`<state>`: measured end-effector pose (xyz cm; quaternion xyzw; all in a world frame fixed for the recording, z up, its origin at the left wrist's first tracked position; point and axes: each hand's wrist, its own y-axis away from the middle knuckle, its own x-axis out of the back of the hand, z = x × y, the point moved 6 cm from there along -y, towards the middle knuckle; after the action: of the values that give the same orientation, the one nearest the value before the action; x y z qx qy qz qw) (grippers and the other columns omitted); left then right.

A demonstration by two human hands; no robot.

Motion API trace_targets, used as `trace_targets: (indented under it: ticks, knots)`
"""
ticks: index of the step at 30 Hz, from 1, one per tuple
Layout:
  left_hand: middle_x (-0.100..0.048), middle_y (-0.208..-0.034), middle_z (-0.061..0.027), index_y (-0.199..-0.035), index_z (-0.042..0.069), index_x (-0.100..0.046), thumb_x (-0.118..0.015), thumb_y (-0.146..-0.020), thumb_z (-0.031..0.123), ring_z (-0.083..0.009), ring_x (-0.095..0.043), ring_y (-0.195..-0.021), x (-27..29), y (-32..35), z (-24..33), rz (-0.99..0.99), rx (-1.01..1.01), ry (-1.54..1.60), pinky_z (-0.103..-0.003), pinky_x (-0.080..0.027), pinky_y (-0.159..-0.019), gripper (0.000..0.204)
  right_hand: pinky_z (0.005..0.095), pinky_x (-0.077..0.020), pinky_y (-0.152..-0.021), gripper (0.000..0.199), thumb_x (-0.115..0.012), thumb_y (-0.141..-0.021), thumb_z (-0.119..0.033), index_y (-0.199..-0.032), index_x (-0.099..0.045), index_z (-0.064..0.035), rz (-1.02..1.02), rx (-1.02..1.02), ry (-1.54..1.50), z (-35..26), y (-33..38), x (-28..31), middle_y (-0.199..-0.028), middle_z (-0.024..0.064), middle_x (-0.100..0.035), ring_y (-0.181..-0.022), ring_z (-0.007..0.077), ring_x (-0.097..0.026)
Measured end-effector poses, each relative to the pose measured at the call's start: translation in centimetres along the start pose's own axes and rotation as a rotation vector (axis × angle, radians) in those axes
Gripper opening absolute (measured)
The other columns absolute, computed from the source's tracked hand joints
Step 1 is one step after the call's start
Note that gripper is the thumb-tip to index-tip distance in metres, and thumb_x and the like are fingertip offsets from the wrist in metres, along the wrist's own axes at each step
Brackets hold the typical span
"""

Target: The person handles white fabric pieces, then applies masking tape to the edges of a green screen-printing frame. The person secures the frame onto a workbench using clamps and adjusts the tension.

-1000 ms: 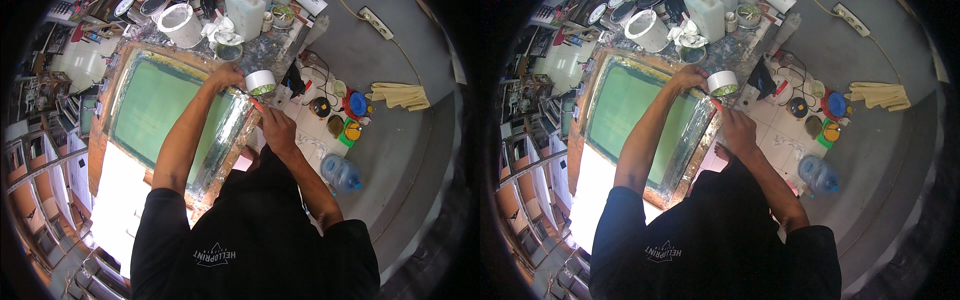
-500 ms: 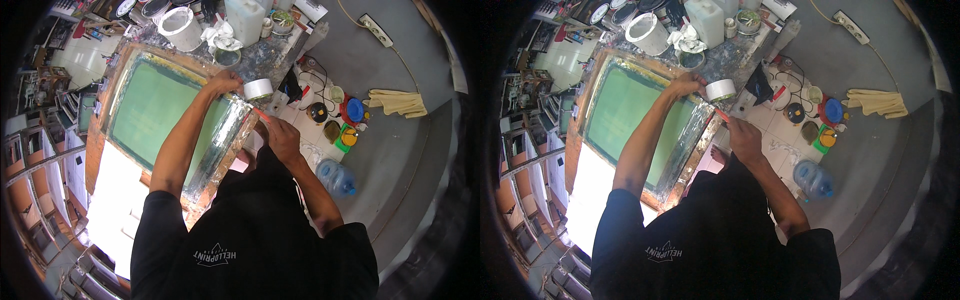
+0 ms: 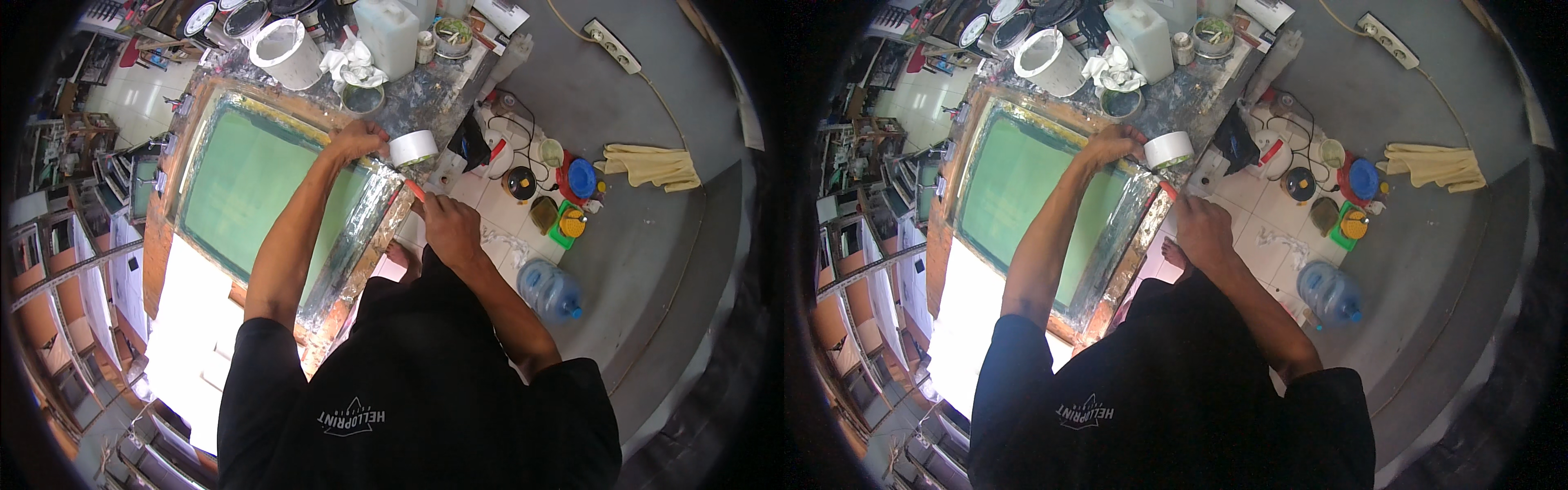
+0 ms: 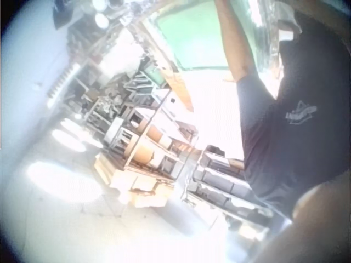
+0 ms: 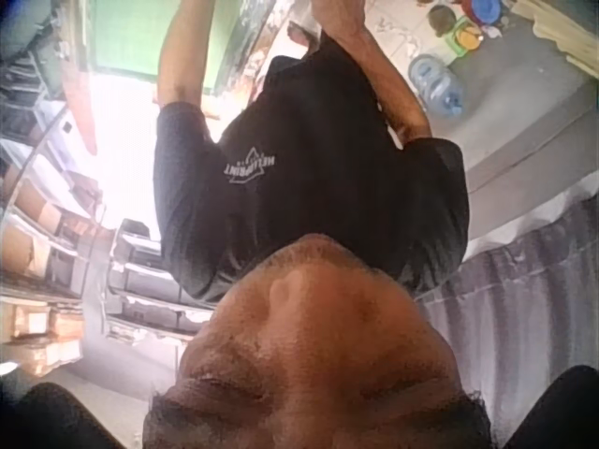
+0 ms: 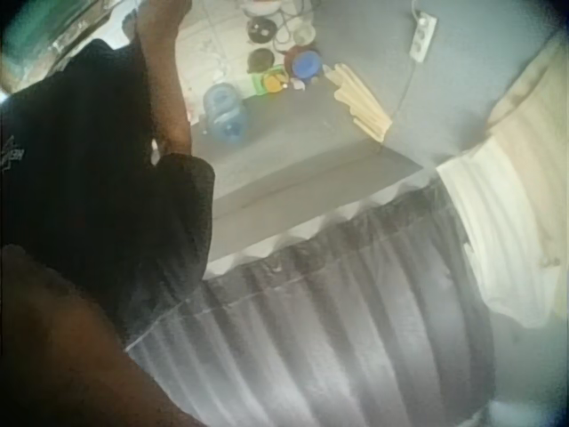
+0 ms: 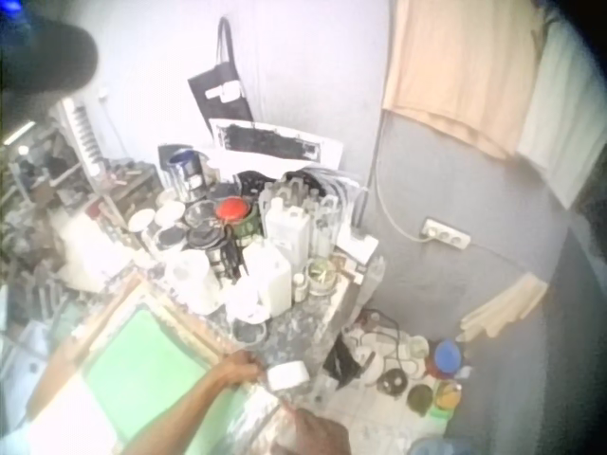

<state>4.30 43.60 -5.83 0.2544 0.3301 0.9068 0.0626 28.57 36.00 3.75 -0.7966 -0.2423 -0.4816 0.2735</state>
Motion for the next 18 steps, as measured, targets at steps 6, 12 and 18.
trace_targets:
  ticks: [6, 12, 18]
  knots:
    - [-0.074, -0.092, -0.0085, -0.105, 0.003, -0.074, -0.077, -0.065, 0.016, -0.0206, -0.068, -0.089, 0.4, 1.9, 1.6, 0.079, -0.062, 0.035, -0.032, -0.051, -0.086, 0.043, 0.0454, -0.0534, -0.064, 0.016, -0.063, -0.088, -0.011, -0.103, -0.063, -0.0034, -0.169, -0.128, 0.115, 5.7, 3.3, 5.4, -0.080, 0.0132, -0.068, -0.068, 0.0315, -0.069]
    - [-0.071, -0.085, -0.0051, -0.108, -0.002, -0.068, -0.074, -0.071, 0.005, -0.0125, -0.065, -0.077, 0.9, 5.2, 2.2, 0.169, -0.154, 0.346, -0.027, -0.051, -0.073, 0.038, 0.0465, -0.0501, -0.078, 0.021, -0.065, -0.092, -0.008, -0.113, -0.066, -0.0042, 0.276, -0.166, -0.154, 14.5, -1.9, 6.4, -0.096, 0.0165, -0.070, -0.088, 0.0369, -0.066]
    - [-0.068, -0.081, -0.0023, -0.096, 0.003, -0.070, -0.074, -0.075, 0.007, -0.0102, -0.062, -0.075, 0.9, 11.5, 3.6, 0.343, -0.225, 0.486, -0.027, -0.050, -0.070, 0.022, 0.0487, -0.0420, -0.096, 0.042, -0.070, -0.085, -0.007, -0.127, -0.062, -0.0065, 0.111, 0.224, -0.147, 16.0, -11.4, -1.6, -0.122, 0.0202, -0.060, -0.112, 0.0385, -0.056]
